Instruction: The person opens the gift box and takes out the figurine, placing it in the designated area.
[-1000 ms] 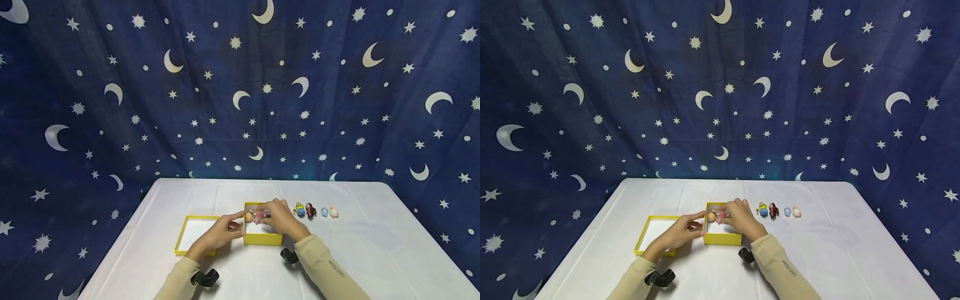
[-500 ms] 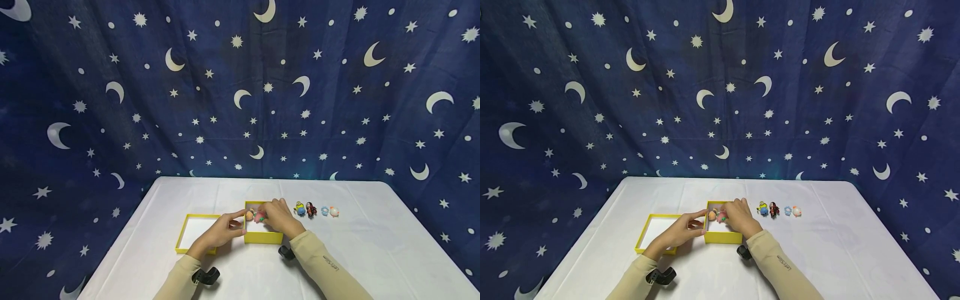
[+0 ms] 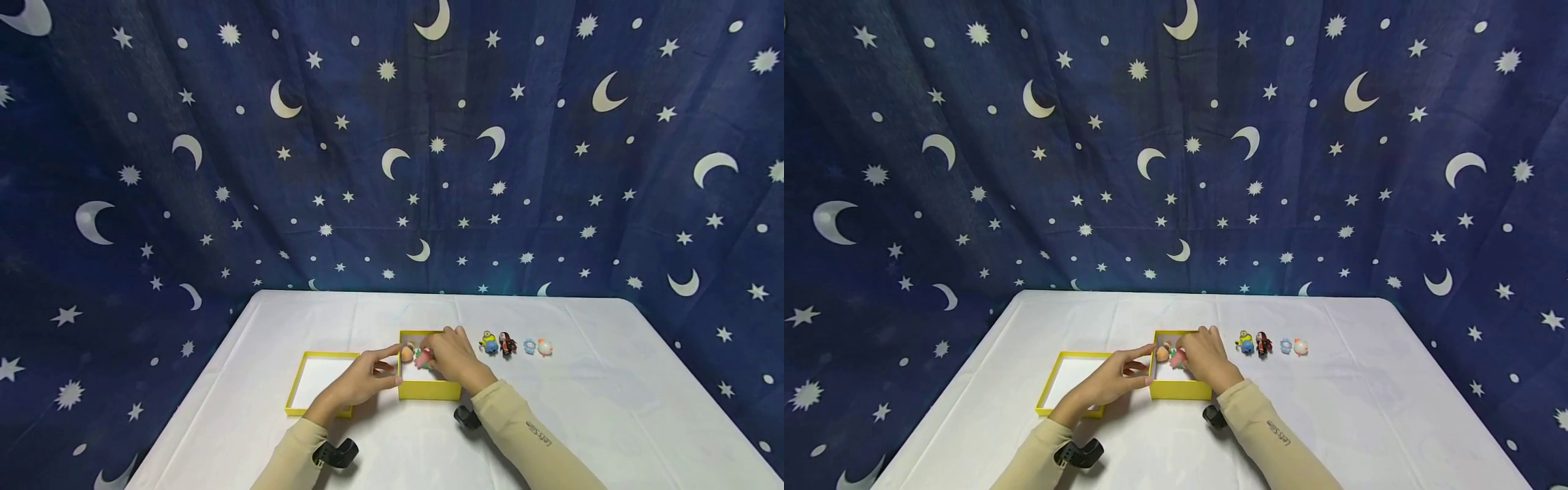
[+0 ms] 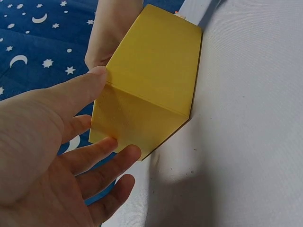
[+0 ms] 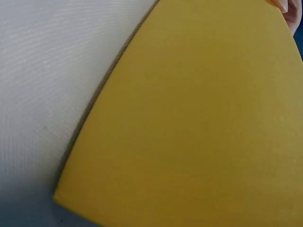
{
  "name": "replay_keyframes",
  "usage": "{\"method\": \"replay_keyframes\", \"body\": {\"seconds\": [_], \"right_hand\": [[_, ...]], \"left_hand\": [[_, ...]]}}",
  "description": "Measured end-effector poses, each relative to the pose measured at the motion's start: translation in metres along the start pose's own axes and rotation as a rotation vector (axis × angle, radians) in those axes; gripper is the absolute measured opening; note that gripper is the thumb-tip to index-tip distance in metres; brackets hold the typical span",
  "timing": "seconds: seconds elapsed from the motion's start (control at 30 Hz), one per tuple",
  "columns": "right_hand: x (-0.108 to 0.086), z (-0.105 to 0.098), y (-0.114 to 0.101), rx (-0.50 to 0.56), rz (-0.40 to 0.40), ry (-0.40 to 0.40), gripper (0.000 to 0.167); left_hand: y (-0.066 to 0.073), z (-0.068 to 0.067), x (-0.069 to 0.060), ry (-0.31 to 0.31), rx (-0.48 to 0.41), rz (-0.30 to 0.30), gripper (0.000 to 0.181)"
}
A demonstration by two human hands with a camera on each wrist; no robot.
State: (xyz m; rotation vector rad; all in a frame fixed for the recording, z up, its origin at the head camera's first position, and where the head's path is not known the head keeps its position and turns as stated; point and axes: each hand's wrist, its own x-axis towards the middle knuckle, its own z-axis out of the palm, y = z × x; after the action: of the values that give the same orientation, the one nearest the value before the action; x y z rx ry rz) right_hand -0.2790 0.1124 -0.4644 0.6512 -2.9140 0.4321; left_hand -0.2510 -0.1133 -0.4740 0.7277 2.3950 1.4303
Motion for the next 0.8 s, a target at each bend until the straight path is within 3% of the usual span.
{"method": "replay_keyframes", "body": {"seconds": [0.47, 0.8], "right_hand": [[-0.0006, 0.0000, -0.0002, 0.019, -0.010, 0.013, 0.017], [0.0006, 0.0011, 0.0050, 0.103, -0.055, 0.055, 0.015]], "left_hand": [[-0.0002, 0.0005, 0.0005, -0.001, -0.018, 0.000, 0.064], [-0.0003, -0.0005, 0.0009, -0.007, 0.003, 0.011, 0.063]]}}
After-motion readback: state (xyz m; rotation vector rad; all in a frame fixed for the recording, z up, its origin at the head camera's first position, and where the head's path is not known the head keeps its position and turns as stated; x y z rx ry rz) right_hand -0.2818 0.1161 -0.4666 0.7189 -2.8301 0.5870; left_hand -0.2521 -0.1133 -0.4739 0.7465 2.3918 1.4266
